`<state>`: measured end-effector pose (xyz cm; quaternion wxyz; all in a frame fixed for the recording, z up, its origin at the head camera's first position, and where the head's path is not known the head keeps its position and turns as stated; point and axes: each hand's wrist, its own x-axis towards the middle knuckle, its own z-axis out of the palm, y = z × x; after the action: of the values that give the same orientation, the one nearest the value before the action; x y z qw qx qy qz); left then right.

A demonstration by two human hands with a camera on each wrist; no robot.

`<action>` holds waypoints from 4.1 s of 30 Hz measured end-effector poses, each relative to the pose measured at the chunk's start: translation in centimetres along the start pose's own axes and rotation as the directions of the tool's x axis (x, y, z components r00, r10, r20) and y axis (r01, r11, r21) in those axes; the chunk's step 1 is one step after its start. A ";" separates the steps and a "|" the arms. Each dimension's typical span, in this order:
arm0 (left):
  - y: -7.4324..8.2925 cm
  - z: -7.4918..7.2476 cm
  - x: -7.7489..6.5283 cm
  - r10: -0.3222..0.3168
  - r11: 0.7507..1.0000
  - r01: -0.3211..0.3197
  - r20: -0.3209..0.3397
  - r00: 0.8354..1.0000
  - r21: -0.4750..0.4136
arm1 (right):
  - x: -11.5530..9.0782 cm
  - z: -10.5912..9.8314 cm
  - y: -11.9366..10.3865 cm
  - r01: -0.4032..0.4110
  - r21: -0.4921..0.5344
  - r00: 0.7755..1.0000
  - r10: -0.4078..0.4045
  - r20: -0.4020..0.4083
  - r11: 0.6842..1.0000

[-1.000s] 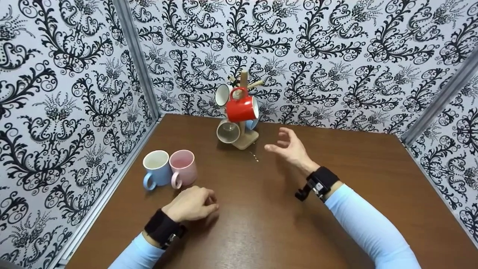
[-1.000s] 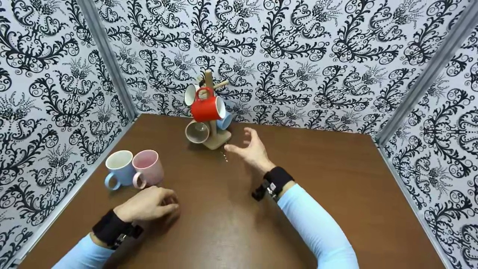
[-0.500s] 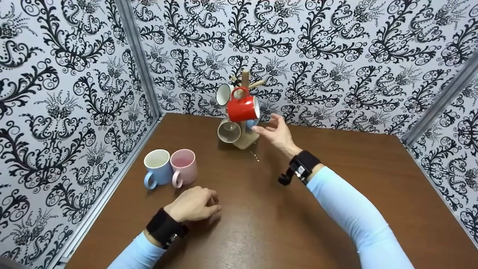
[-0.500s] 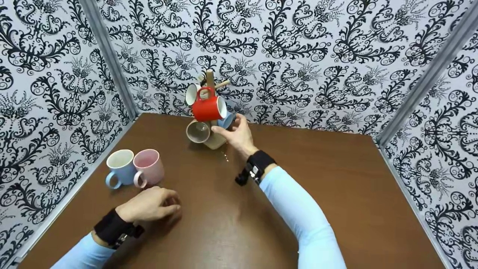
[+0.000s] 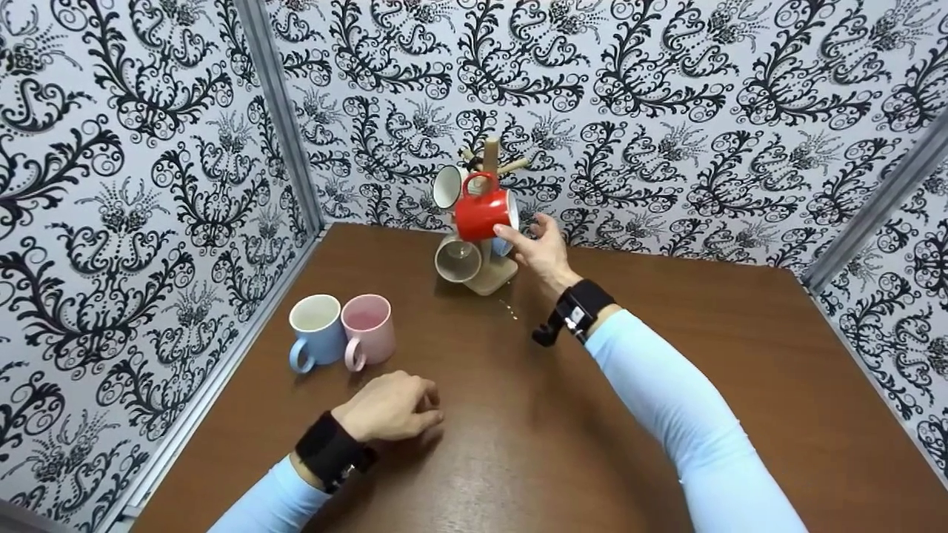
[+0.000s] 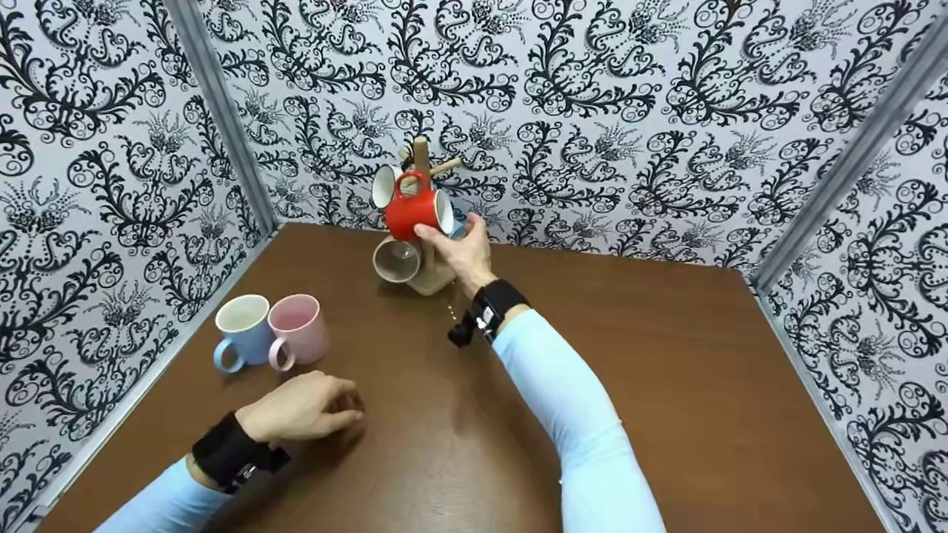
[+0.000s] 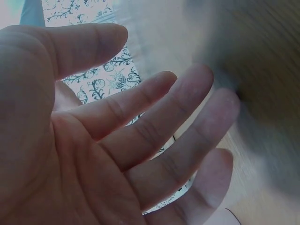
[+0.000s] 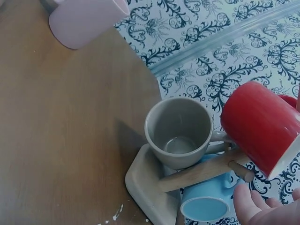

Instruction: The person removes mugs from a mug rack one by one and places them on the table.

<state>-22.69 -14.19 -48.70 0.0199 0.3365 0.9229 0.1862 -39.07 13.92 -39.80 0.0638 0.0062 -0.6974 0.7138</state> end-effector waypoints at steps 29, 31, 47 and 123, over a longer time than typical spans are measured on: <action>0.6 0.8 0.0 0.038 0.999 -0.038 -0.021 0.999 0.007 | 3.2 2.1 -0.7 -0.075 -0.152 0.996 0.065 -0.069 0.986; 0.6 0.8 0.0 0.043 0.999 -0.043 -0.023 0.999 0.006 | 3.3 2.2 -0.6 -0.075 -0.142 0.995 0.065 -0.079 0.987; 0.7 1.2 -0.5 0.070 0.997 -0.068 -0.073 0.995 0.030 | 3.5 3.4 -0.9 -0.124 -0.134 0.980 0.100 -0.172 0.983; 1.2 1.5 0.4 0.069 0.998 -0.069 -0.006 0.998 0.012 | 3.3 4.3 -5.3 0.234 0.264 0.955 -0.169 -0.245 0.936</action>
<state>-22.03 -12.55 -49.58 0.0086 0.3677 0.9118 0.1825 -42.15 10.02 -34.13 0.2116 0.0089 -0.5695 0.7942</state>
